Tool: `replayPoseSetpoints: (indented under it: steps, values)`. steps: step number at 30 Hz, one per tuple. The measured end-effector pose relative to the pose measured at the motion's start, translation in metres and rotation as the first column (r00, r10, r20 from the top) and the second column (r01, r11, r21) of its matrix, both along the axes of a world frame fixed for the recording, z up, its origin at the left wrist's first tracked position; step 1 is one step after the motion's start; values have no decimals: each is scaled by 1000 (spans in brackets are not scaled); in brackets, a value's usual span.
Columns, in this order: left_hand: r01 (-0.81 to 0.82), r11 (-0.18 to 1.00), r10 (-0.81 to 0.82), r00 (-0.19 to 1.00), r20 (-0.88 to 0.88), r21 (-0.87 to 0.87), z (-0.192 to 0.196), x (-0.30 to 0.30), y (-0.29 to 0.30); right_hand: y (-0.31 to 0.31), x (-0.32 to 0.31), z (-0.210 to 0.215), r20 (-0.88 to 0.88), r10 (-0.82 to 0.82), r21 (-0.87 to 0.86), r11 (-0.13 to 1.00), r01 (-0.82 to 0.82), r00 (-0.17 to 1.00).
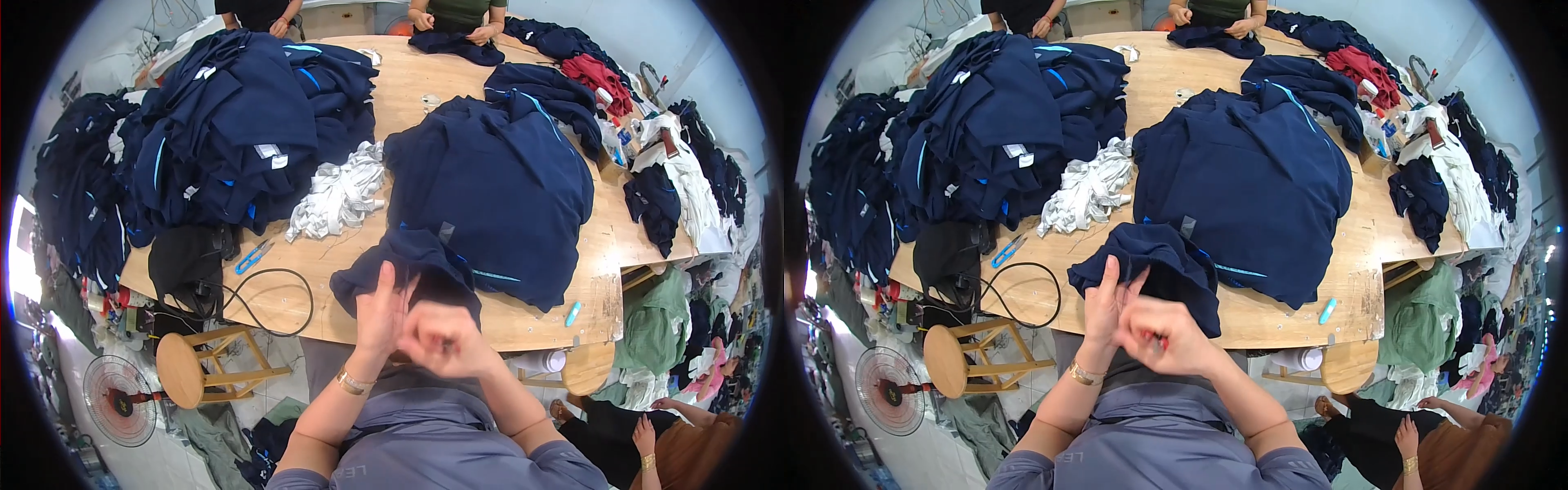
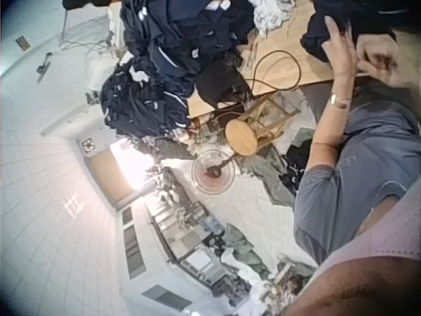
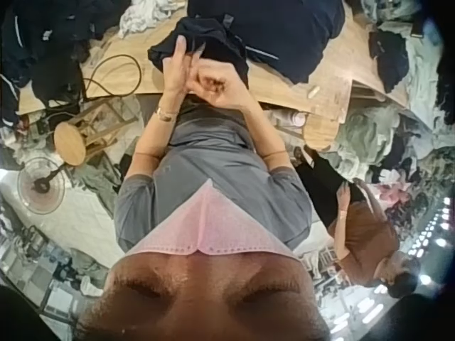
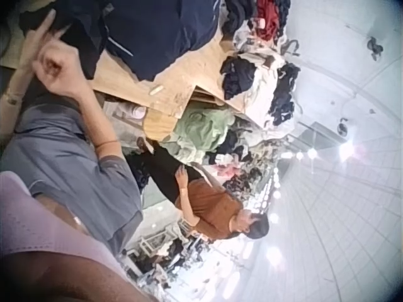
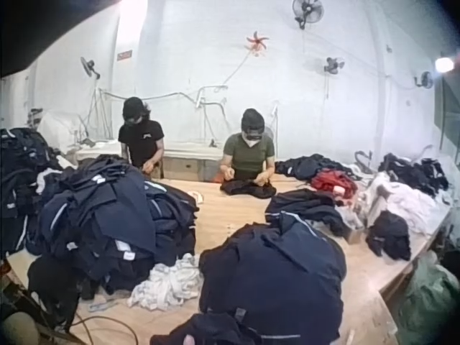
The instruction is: The worker trims excess threads from finished blue garments using thread snips.
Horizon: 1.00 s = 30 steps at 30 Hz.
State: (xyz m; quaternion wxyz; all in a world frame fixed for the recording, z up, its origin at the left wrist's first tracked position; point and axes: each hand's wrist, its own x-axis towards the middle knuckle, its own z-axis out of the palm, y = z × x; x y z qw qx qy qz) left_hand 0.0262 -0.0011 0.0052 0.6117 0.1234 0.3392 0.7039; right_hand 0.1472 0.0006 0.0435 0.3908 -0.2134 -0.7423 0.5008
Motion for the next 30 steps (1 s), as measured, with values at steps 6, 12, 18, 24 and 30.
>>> replayPoseSetpoints:
  steps: [6,12,18,24,30]
  values:
    - [145,985,-155,982,110,95,1,-11,-3,9,10,-15,-149,-397,-163,913,374,906]
    - [133,991,-135,987,82,32,7,-12,-7,48,15,-39,-35,-475,-352,829,434,879]
    - [158,987,-157,975,155,4,14,-9,-10,52,16,-53,-52,-447,-452,808,378,893]
    - [35,999,-36,995,97,8,18,-5,-6,39,9,-32,-72,-649,-58,761,646,758]
    - [291,951,-310,875,372,109,-18,-24,-11,56,17,-56,-171,-323,-511,837,196,931]
